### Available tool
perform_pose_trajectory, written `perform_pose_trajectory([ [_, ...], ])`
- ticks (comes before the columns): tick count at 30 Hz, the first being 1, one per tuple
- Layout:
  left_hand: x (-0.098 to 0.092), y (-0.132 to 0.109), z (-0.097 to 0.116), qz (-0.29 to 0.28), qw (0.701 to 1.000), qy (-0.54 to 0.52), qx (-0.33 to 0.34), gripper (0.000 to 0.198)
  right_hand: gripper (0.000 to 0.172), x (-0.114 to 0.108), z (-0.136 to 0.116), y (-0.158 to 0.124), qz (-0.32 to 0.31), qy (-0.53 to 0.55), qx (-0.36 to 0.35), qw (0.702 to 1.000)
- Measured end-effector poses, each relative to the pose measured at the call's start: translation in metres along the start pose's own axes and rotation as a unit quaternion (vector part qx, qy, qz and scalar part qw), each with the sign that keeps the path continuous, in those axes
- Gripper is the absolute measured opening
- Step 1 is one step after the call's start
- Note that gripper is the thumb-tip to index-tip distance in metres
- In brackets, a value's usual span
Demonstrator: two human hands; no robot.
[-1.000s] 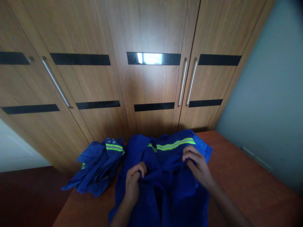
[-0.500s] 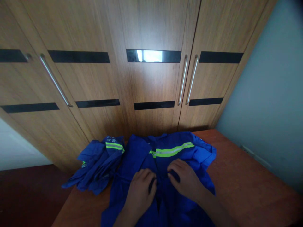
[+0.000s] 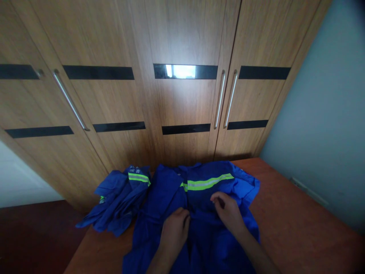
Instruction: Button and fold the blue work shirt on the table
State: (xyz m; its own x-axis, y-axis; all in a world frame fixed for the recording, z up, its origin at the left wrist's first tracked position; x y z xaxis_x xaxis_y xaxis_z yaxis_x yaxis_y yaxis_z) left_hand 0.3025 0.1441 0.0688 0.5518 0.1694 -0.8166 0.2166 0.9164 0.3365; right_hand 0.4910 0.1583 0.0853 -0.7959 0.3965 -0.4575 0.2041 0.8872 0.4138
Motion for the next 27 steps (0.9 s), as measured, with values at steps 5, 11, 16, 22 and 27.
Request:
perform_pose_trajectory([
  [5,-0.007,-0.001,-0.001,0.056,0.996,-0.071,0.017,0.022,0.031,-0.008,-0.026,-0.01,0.008,-0.067,-0.101,0.993],
  [11,-0.005,-0.008,0.013,0.09,0.991,-0.008,0.1,0.021,0.029,0.026,-0.093,-0.017,-0.06,-0.146,-0.192,0.969],
  [16,-0.004,-0.014,0.018,0.092,0.985,0.027,0.147,0.022,0.023,0.063,-0.071,0.002,-0.158,-0.313,-0.128,0.928],
  [22,-0.005,-0.017,0.018,0.087,0.985,-0.009,0.152,0.023,0.038,0.071,-0.051,0.019,-0.181,-0.291,-0.109,0.933],
  [27,-0.012,-0.011,0.002,0.136,0.979,-0.147,0.045,0.021,0.039,0.036,-0.021,0.018,-0.042,-0.131,-0.017,0.99],
])
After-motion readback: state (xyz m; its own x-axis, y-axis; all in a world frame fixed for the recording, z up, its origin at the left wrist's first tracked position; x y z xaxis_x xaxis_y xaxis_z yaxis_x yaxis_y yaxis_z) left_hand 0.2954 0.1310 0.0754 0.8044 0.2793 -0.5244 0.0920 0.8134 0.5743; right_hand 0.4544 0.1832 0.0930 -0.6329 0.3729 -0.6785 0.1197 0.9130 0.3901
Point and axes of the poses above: each hand's wrist, its own y-axis towards the middle knuckle, its own x-axis out of the palm, z = x × y, the point moved 8 cm from there along y, towards the middle knuckle, and after that the axes turned 13 degrees about z, right-handed, at the moved point
